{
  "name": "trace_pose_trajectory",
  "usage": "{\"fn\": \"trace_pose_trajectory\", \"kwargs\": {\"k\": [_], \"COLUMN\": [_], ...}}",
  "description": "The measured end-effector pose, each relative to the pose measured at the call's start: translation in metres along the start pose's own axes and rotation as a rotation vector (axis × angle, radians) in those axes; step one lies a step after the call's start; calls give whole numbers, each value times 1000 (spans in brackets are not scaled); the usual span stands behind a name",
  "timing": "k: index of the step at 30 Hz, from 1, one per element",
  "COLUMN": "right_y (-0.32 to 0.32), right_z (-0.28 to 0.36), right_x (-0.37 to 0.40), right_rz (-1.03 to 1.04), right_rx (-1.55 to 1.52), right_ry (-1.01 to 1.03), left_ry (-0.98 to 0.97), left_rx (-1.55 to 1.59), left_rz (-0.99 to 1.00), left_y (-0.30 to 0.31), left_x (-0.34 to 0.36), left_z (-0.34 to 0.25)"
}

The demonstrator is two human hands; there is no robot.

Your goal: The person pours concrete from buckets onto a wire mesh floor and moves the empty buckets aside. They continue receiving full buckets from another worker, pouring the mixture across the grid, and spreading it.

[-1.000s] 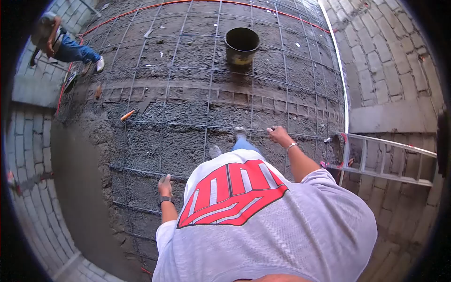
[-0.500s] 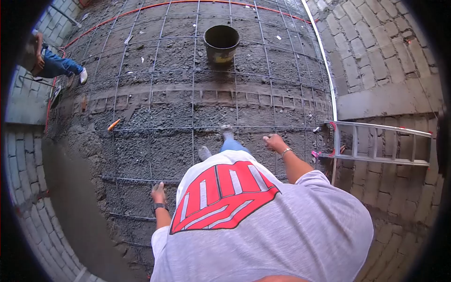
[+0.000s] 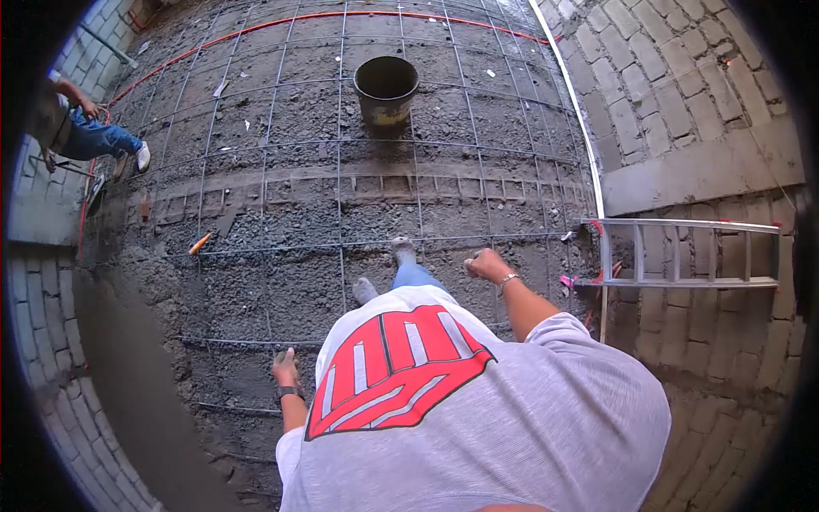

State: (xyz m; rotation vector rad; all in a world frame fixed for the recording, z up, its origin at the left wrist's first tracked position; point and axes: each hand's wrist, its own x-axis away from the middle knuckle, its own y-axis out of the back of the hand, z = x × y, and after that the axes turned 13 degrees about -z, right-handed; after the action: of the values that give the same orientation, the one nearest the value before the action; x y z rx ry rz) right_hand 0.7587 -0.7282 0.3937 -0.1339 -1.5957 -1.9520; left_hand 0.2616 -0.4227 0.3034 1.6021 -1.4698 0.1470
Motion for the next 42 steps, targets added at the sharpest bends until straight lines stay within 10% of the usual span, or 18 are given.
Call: {"fn": "trace_pose_trajectory", "kwargs": {"k": [42], "right_y": [19], "right_z": [-17], "right_x": [-18], "right_rz": [25], "right_rx": [-128], "right_ry": [-192], "left_ry": [-176], "left_rx": [-53], "left_rz": [41], "left_y": [-12], "left_x": [17], "left_z": [-24]}}
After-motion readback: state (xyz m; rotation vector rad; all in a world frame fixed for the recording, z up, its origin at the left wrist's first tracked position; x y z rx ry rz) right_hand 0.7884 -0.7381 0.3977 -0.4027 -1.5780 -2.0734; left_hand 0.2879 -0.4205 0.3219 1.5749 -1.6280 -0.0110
